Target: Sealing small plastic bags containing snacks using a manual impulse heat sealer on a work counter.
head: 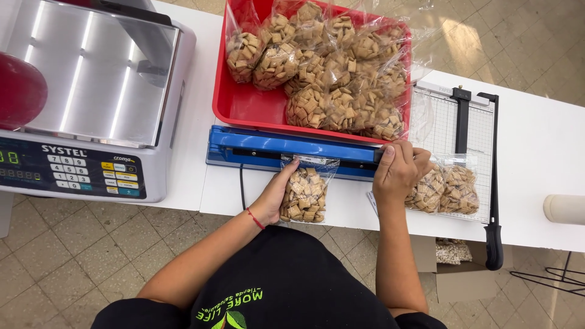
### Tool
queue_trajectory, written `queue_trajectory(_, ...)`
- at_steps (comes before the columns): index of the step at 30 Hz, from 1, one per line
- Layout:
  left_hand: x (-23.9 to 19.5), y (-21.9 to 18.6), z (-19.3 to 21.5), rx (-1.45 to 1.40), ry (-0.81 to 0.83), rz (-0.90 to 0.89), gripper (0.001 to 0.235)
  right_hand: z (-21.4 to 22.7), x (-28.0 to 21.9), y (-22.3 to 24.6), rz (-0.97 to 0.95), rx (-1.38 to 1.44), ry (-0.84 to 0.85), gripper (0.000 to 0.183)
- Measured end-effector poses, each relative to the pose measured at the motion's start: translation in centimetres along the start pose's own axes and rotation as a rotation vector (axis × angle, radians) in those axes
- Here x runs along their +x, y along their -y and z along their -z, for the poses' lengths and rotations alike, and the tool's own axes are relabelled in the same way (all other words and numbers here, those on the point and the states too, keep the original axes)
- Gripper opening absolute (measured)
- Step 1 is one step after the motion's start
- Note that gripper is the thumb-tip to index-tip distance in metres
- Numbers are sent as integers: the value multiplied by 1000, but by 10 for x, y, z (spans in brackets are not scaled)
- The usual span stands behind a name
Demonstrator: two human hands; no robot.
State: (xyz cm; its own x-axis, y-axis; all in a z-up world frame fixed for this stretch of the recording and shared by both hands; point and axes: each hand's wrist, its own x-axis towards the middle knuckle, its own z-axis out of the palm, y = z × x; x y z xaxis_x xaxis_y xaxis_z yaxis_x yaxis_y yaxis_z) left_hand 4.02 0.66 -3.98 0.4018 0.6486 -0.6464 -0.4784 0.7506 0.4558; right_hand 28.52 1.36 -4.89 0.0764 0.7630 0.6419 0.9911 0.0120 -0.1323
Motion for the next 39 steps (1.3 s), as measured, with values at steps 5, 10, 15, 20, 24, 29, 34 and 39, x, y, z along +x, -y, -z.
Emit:
queue_trajectory(5,4,3,3,80,32,2,80,-6,-5,2,-35,78,-3,36)
queue_trajectory(10,0,-3,-2,105,15,-45,70,-5,-3,5,-49,121,20,36)
queue_trajectory(15,2,-3,0,141,27,-83,69,-4,-2,5,-59,166,15,36)
queue_trajectory(20,2,-5,-3,117,18,-89,69,-5,-2,4,-53,158,11,36)
queue_trajectory(24,4,-4,-1,103,23,-84,65,-5,-2,4,-47,167,13,36)
queue_trajectory(29,2,-4,-1,98,27,-79,68,-6,-3,2,-44,166,10,36)
queue_trajectory(34,6,-1,4,98,54,-86,61,-6,-3,2,-43,165,6,36)
queue_trajectory(39,5,0,5,98,84,-78,61,-6,-4,-2,-26,137,0,36)
